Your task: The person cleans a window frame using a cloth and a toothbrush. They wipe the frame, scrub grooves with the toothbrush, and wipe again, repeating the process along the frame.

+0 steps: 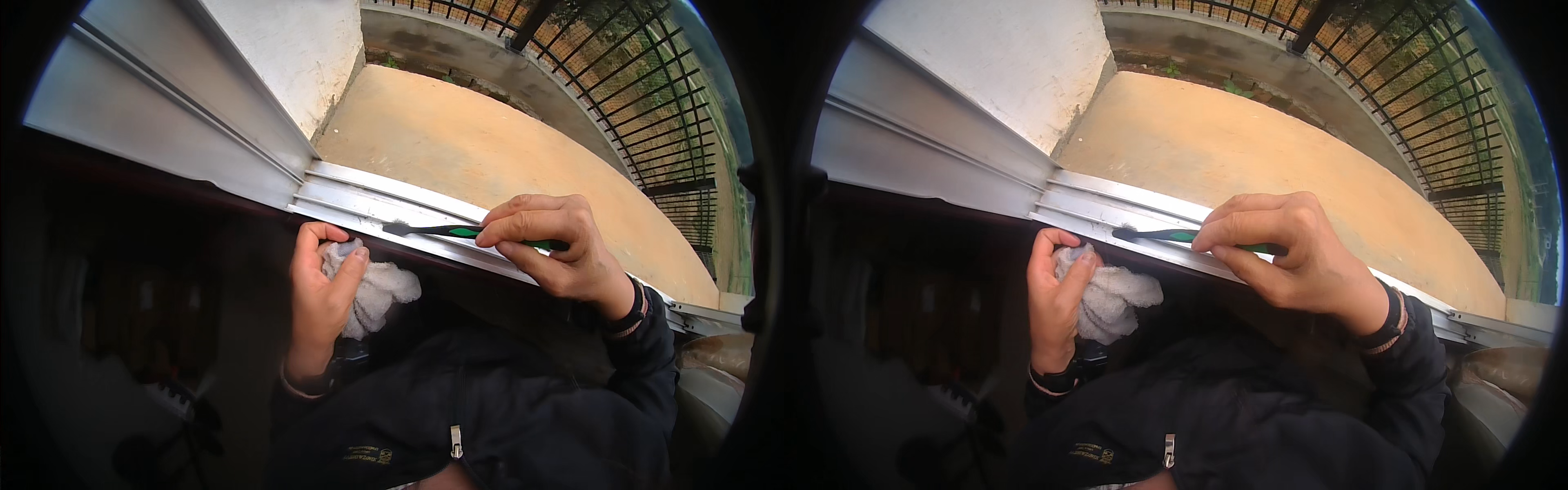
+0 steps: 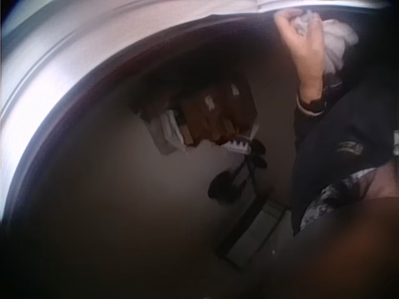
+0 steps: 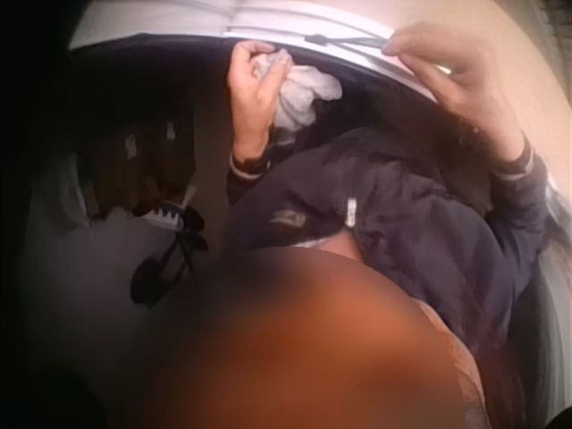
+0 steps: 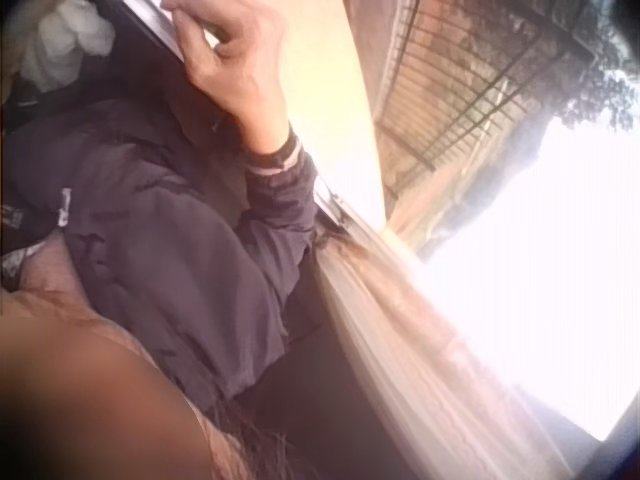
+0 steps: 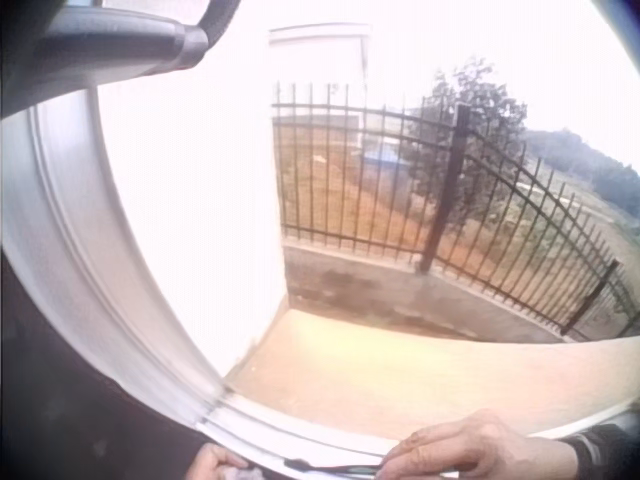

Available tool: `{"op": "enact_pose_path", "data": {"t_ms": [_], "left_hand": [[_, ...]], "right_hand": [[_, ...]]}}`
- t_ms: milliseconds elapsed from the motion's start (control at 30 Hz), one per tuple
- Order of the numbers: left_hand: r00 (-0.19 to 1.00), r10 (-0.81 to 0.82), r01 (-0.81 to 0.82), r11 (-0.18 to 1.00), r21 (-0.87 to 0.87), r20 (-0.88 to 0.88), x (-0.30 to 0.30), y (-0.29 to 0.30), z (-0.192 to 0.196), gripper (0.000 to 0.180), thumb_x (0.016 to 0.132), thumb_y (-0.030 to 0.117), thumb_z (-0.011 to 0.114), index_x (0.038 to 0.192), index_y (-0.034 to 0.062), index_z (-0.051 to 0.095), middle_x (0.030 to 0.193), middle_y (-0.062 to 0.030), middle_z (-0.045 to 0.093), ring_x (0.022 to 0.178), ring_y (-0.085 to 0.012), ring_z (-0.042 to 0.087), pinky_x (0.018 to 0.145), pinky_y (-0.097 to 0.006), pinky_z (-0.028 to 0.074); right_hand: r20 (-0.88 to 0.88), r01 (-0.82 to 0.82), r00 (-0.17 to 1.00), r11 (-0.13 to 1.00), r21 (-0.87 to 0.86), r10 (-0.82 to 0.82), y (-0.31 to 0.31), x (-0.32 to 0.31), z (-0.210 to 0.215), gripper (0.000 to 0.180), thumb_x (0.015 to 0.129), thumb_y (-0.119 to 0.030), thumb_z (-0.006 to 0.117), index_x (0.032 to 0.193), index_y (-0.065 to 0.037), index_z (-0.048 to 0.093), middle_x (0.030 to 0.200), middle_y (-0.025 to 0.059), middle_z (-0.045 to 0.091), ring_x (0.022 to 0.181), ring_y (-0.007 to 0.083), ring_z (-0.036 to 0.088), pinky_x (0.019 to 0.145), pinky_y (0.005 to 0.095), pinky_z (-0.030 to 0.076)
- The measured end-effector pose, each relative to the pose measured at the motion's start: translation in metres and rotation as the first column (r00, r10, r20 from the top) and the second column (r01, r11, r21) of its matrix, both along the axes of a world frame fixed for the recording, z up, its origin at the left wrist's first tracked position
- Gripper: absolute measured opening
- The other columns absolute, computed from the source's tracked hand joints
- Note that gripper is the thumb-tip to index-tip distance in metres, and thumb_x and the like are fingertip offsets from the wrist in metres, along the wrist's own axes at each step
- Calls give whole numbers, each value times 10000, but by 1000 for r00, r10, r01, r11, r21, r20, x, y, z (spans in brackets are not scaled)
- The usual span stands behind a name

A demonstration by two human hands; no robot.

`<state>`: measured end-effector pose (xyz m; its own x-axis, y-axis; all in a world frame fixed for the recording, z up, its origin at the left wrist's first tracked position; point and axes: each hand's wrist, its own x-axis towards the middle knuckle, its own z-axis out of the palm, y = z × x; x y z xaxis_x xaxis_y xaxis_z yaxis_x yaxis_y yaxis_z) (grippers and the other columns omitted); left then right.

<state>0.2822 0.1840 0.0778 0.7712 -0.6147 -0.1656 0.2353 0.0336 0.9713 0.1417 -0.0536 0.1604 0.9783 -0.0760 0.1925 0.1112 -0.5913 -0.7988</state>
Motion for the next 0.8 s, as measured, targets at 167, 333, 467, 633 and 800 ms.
{"op": "enact_pose_path", "data": {"t_ms": [167,333,467,633,800], "left_hand": [[1000,19,-19,1000,0,12,-2,-3,4,227,918,-39,630,1077,14,477,937,-53,605,812,-54,550,720,-209,464],[998,24,-24,1000,3,59,-1,-3,3,229,909,-36,645,1066,16,485,947,-43,598,811,-53,541,725,-209,464],[997,25,-25,1000,-4,70,-1,-3,2,234,905,-29,656,1059,18,486,945,-42,596,814,-52,537,727,-211,464],[997,12,-13,1000,5,75,1,-3,1,237,906,-22,664,1054,24,485,910,-34,597,790,-44,530,693,-207,453],[998,16,-17,1000,26,54,2,-3,1,239,899,-22,676,1044,25,492,884,-23,588,767,-39,518,671,-204,445]], "right_hand": [[98,-3,995,998,-56,9,18,10,-7,209,800,77,696,992,0,734,961,178,729,850,314,718,745,333,565],[179,71,982,996,-46,-61,13,7,3,197,800,80,693,976,-1,728,933,157,722,838,302,717,718,329,566],[121,65,990,998,21,-68,11,6,4,177,804,75,691,961,4,732,924,152,726,823,291,717,709,322,562],[99,31,995,1000,3,-31,28,19,-2,211,820,86,674,1009,13,735,952,162,724,881,285,716,756,327,557],[57,12,998,999,-44,-9,36,28,5,230,809,100,670,1015,15,726,934,163,715,855,299,715,737,328,557]]}}
